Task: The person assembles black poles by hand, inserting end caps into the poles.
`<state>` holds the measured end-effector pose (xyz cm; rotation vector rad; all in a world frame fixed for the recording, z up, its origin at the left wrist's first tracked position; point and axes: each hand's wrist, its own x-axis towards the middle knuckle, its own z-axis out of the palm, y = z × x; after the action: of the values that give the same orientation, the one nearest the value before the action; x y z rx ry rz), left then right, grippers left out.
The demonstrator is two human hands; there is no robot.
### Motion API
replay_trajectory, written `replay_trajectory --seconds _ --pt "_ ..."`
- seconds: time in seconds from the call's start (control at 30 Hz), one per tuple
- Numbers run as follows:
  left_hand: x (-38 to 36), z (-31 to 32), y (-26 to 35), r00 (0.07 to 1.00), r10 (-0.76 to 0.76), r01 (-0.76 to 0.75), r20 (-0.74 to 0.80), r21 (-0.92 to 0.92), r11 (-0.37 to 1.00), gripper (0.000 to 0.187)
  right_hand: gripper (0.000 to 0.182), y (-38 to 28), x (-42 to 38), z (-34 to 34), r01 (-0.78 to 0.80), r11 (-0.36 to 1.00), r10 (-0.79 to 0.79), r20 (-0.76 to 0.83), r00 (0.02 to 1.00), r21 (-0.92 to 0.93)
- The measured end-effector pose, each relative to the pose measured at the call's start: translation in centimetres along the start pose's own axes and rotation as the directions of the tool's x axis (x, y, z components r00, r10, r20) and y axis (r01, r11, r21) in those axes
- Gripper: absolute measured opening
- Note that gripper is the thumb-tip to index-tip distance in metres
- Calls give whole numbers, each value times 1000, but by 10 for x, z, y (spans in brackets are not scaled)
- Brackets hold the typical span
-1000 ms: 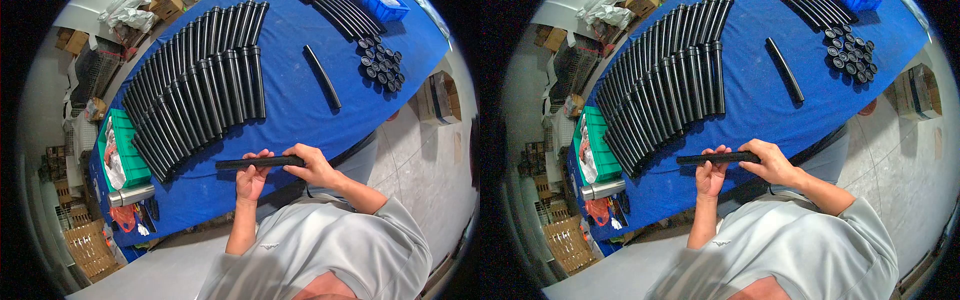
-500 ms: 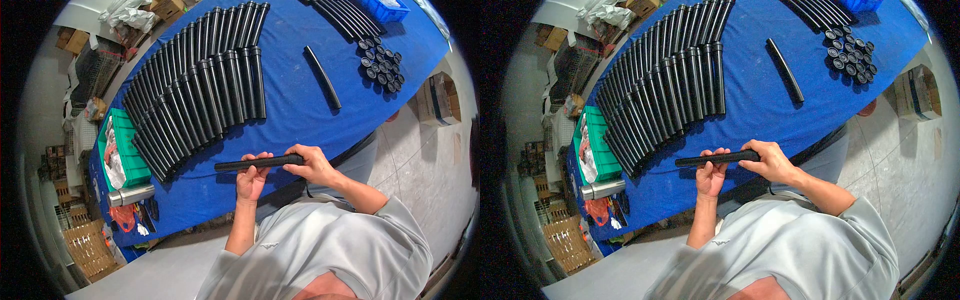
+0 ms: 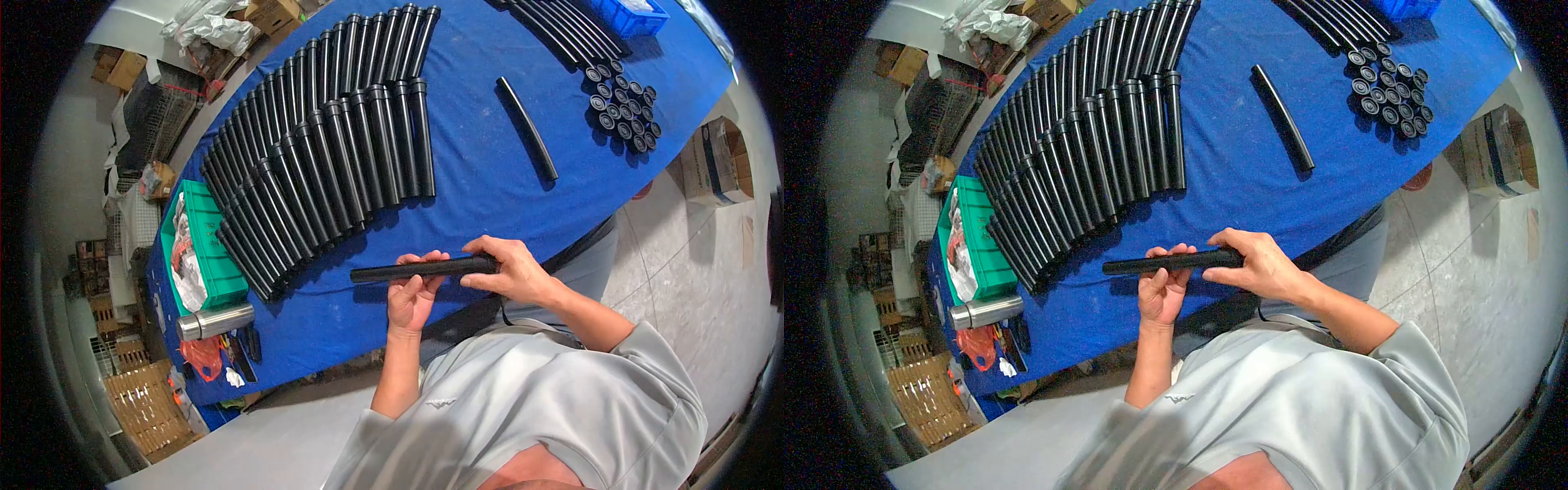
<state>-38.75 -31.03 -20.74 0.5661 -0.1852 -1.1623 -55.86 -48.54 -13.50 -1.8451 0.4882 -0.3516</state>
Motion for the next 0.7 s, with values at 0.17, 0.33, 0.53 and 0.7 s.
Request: replay_trajectory --seconds 0.17,0.33,0.53,0.7 --pt "1 -2 -1 1000 4 -3 15 -66 998 35 37 9 0 2 -184 956 175 56 983 227" --pt "1 -3 0 1000 -23 24 18 -66 998 35 35 20 -1 5 186 982 -188 -118 975 -30" --pt "-1 -8 -1 999 -18 19 28 -68 998 38 39 14 -4 1 -108 985 99 70 993 138" --pt "-1 -9 -1 1000 -12 12 -12 -56 998 33 41 8 -5 2 113 993 -114 -70 991 -13"
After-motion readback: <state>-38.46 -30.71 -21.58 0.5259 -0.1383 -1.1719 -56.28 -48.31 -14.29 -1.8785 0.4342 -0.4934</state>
